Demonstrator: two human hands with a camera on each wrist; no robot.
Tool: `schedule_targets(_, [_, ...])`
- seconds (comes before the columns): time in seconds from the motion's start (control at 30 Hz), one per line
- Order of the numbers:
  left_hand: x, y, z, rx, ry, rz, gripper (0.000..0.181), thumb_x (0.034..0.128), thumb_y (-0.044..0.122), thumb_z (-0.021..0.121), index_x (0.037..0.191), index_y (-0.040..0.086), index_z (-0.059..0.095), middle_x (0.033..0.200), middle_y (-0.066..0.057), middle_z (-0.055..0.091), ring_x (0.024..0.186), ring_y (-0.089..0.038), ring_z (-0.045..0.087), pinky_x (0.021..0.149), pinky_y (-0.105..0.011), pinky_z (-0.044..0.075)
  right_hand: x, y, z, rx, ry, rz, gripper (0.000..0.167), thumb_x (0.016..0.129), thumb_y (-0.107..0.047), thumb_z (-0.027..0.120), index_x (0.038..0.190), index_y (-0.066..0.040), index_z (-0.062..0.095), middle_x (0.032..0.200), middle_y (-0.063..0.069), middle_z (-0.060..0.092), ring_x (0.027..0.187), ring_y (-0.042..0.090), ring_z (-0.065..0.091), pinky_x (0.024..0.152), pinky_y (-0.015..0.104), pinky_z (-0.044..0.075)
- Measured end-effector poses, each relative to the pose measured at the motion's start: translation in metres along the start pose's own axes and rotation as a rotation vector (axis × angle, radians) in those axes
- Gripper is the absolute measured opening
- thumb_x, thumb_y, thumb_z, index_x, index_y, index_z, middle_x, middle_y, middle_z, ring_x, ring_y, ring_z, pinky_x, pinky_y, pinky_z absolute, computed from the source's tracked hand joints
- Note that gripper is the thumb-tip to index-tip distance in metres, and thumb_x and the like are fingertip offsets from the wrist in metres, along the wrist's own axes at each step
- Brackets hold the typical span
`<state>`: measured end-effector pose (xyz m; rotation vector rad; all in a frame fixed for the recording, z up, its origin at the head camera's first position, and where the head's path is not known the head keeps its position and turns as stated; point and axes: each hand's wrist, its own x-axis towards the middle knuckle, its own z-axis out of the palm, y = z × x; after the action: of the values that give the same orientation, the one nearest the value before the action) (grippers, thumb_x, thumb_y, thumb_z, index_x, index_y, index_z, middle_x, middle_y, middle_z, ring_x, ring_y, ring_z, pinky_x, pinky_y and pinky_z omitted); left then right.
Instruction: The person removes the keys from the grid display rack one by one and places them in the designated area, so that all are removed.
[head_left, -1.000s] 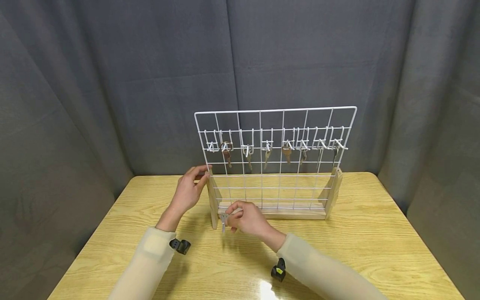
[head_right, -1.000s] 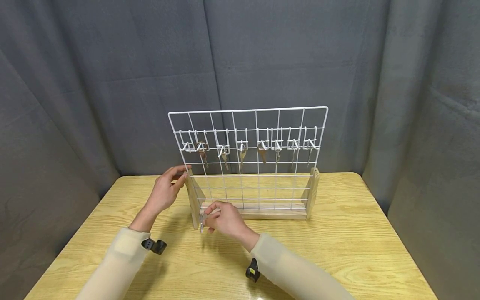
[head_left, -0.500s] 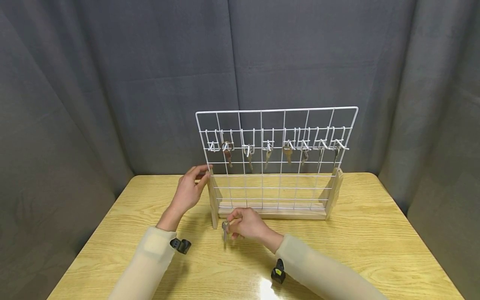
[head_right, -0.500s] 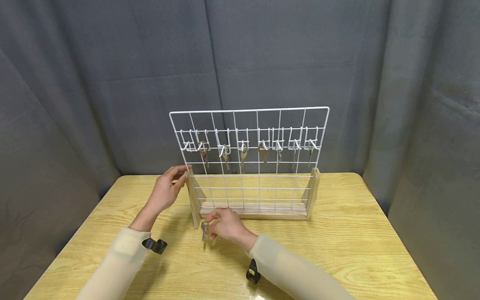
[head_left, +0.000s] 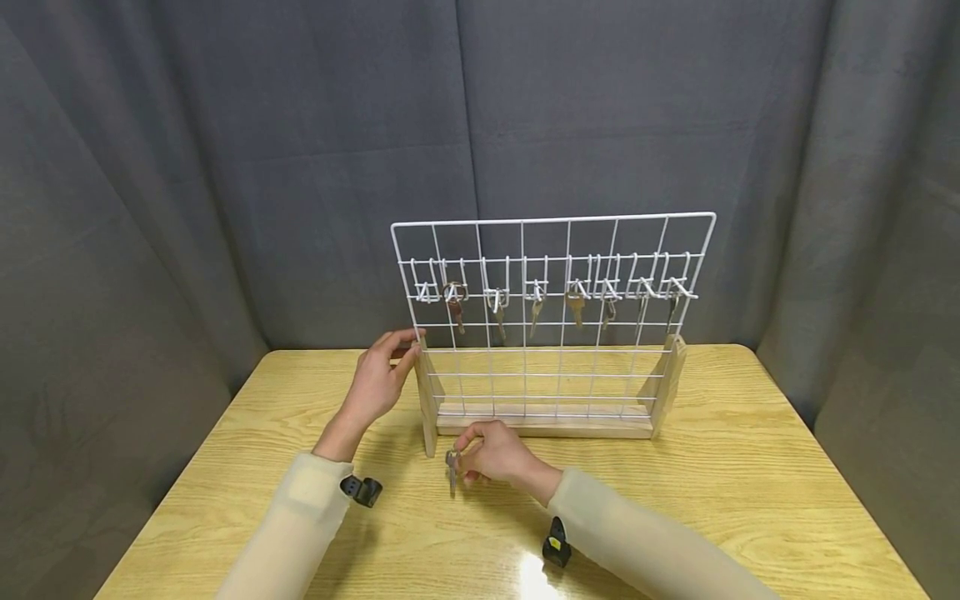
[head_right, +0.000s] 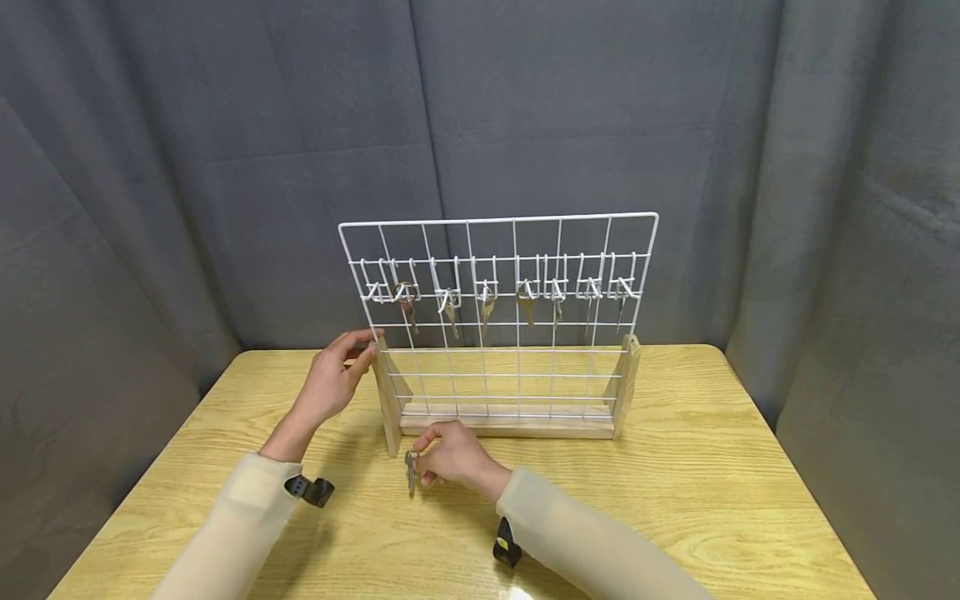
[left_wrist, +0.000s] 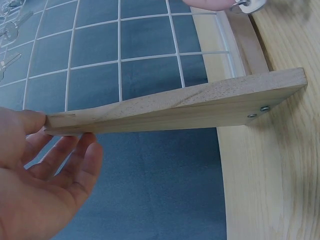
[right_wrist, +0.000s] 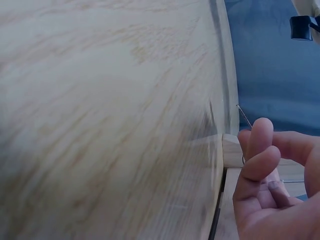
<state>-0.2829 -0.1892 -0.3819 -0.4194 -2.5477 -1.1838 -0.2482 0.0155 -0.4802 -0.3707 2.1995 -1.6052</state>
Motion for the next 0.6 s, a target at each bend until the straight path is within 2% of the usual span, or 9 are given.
schedule_targets(0.6, [0.0000,-0.0013,-0.0001,-0.001,0.003,-0.008,0.033,0.1047,0.023,0.053,0.135,0.011,0.061,0.128,-0.015,0.062,0.114,-0.032,0.066,0.093,-0.051,0.056,0.0011,0.0072,0.0047,-0.086,-0.011,0.020,0.015,0.083,0.003,0.070,0.095,-0.002,0.065,0.069,0.009,0.073,0.050,0.012,0.061,0.042,0.017,0.034])
